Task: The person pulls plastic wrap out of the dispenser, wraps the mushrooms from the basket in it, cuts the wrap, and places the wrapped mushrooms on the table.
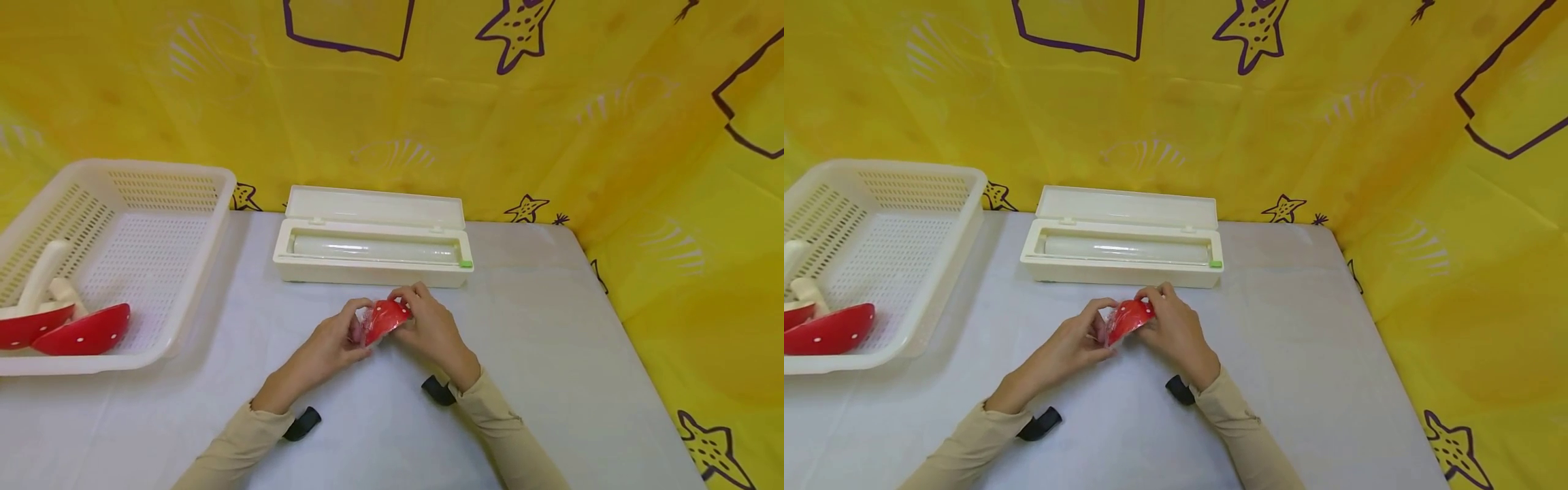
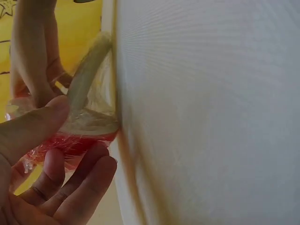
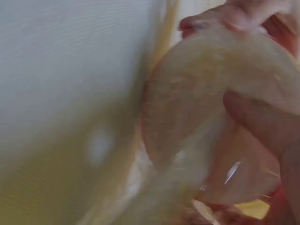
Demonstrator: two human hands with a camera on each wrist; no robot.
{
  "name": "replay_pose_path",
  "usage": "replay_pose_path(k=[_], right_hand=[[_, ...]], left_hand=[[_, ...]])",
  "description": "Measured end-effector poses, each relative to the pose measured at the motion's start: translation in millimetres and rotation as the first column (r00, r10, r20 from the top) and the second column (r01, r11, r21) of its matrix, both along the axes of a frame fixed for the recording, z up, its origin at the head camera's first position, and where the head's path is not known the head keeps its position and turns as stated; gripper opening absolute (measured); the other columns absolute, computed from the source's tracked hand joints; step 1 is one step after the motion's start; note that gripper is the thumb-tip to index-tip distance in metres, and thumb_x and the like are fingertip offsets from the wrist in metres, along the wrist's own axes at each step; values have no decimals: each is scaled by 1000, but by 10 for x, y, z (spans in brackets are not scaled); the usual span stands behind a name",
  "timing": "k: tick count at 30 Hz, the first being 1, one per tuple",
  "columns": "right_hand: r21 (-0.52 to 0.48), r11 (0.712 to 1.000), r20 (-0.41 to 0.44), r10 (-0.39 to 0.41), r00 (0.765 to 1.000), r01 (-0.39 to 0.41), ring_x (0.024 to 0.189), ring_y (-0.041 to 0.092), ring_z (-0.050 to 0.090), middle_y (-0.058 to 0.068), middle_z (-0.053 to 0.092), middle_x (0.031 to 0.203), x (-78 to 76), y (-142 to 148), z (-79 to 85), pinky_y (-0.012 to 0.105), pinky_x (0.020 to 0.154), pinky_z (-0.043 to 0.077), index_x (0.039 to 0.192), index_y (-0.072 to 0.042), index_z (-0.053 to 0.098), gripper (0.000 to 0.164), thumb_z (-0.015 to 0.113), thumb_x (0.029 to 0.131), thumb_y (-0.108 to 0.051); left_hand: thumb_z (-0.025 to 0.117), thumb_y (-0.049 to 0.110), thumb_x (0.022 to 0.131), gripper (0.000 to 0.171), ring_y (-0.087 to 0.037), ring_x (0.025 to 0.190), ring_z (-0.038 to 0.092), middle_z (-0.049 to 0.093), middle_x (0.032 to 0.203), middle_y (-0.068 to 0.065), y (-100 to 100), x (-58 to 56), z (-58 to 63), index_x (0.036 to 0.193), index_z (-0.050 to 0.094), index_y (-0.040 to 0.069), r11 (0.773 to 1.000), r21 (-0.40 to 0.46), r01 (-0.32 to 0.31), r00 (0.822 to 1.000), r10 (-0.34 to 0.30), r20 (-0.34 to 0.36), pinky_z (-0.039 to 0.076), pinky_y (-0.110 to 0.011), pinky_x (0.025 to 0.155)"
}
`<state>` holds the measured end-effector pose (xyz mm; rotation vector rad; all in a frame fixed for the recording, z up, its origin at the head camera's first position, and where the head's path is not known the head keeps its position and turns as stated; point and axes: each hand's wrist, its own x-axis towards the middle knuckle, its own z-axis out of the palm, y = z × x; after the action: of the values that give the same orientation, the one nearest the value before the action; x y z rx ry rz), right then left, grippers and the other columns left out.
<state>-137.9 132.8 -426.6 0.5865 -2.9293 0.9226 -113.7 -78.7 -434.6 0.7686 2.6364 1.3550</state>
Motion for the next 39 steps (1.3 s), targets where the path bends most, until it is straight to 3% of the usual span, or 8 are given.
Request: replay_pose_path(k=[3, 6, 8, 14, 21, 26, 34, 39], right_hand=[[-63, 993, 131, 109, 985, -101, 104, 20, 61, 6, 56, 117, 11, 67, 80, 39, 87, 57, 125, -14, 57, 56, 85, 76, -21], [-150, 975, 271, 202, 941, -166, 115, 20, 54, 5, 54, 127, 16, 148, 170, 40, 94, 53, 131, -13, 52, 66, 86, 76, -29], [-175, 968, 309, 226, 924, -179, 114, 18, 54, 4, 56, 127, 13, 168, 199, 36, 92, 54, 133, -12, 51, 72, 86, 75, -37], [-57, 984, 238, 177, 955, -169, 115, 22, 55, 4, 60, 129, 68, 99, 188, 33, 87, 56, 140, -11, 48, 85, 87, 72, -45], [20, 992, 304, 111, 946, -123, 113, 20, 57, 2, 58, 126, 79, 145, 192, 38, 84, 58, 139, -23, 50, 82, 87, 69, -45], [57, 996, 280, 53, 958, -72, 115, 21, 56, 1, 57, 127, 66, 360, 189, 41, 86, 58, 137, -26, 51, 80, 88, 68, -45], [33, 999, 273, -4, 962, -5, 123, 34, 52, 13, 53, 134, -24, 999, 138, 52, 91, 56, 140, -12, 45, 85, 89, 70, -35], [23, 1000, 298, -21, 954, 15, 127, 39, 47, 19, 49, 139, -115, 1320, 148, 57, 95, 53, 141, -4, 39, 88, 89, 72, -27]], left_hand=[[82, 2, 77, 65, -12, 74, 53, 54, 82, 0, -6, 10, -10, 128, 42, 9, 999, -43, 20, 999, -21, -24, 50, -19, 65], [82, 5, 79, 59, -11, 76, 53, 54, 82, 1, -11, 25, -18, 122, 42, 10, 996, -80, 28, 999, -32, -42, 50, -19, 66], [81, 7, 80, 54, -11, 77, 52, 54, 83, 1, -19, 34, -28, 117, 42, 10, 994, -96, 43, 997, -48, -54, 49, -20, 67], [80, 7, 83, 42, -12, 85, 59, 61, 91, 1, -32, 35, -49, 108, 47, 13, 991, -98, 89, 993, -96, -64, 54, -25, 76], [79, 10, 84, 37, -16, 96, 64, 66, 102, -1, -41, 18, 17, 112, 54, 13, 988, -129, 88, 996, -89, -1, 57, -33, 86], [76, 13, 87, 32, -21, 97, 64, 67, 104, -6, -107, -39, 104, 115, 60, 8, 985, -172, 21, 999, -25, -20, 56, -37, 86], [74, 10, 88, 30, -26, 96, 63, 68, 104, -11, -333, -236, 239, 117, 65, 5, 980, -159, -123, 987, 103, -125, 53, -42, 84], [73, 8, 88, 32, -30, 100, 62, 67, 108, -15, -450, -372, 315, 118, 65, 3, 973, -154, -172, 973, 144, -182, 51, -45, 88]])
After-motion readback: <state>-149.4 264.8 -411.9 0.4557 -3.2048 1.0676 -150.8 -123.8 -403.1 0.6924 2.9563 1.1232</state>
